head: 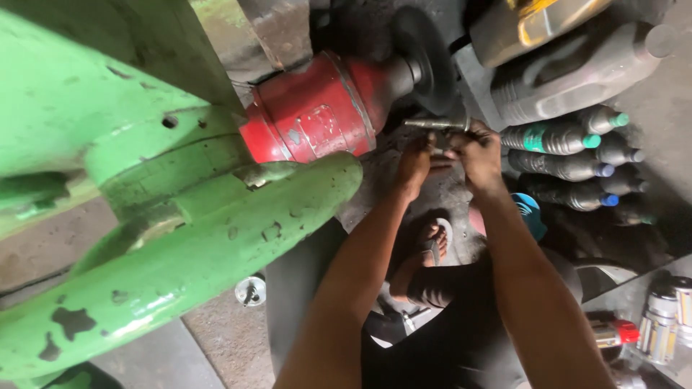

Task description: Polishing metal motorcycle engine components using a bench buffer and a lathe machine.

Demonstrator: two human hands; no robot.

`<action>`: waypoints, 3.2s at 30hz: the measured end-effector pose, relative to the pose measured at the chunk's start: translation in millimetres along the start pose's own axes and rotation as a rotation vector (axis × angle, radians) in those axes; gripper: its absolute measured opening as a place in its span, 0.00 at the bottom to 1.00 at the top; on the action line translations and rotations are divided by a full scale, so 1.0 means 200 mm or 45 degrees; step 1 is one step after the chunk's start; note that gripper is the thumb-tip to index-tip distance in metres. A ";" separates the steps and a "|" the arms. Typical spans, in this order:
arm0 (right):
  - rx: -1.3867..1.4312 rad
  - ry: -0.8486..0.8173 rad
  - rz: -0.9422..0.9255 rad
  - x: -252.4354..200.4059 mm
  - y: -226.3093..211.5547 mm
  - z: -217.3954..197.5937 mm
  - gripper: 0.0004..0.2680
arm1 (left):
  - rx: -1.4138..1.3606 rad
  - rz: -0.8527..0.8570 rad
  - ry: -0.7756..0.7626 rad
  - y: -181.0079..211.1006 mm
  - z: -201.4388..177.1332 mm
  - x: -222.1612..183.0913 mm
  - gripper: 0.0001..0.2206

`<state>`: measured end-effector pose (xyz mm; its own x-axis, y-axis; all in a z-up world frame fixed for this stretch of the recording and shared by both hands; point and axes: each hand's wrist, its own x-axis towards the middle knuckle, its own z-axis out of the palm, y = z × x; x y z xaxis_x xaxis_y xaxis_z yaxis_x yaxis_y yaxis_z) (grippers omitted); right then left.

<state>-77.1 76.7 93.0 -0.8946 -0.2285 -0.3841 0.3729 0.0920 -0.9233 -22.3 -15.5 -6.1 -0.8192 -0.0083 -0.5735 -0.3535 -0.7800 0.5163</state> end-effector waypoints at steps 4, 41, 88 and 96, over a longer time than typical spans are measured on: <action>0.102 -0.055 -0.066 0.01 0.03 -0.12 0.07 | -0.063 0.051 -0.195 0.10 0.09 -0.09 0.11; -0.452 0.119 -0.064 -0.01 -0.03 0.12 0.09 | -0.131 0.048 0.061 -0.04 -0.08 0.02 0.11; -0.042 0.138 -0.001 -0.04 -0.01 0.06 0.09 | -0.116 -0.094 -0.164 0.03 -0.04 -0.03 0.18; -0.514 -0.029 -0.089 -0.01 0.03 -0.04 0.09 | 0.274 -0.037 0.095 -0.05 -0.13 -0.06 0.15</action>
<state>-75.1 84.7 87.9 -0.9071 -0.2684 -0.3242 0.1805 0.4477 -0.8758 2.0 -23.6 -21.4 -0.7744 -0.0398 -0.6314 -0.4713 -0.6295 0.6177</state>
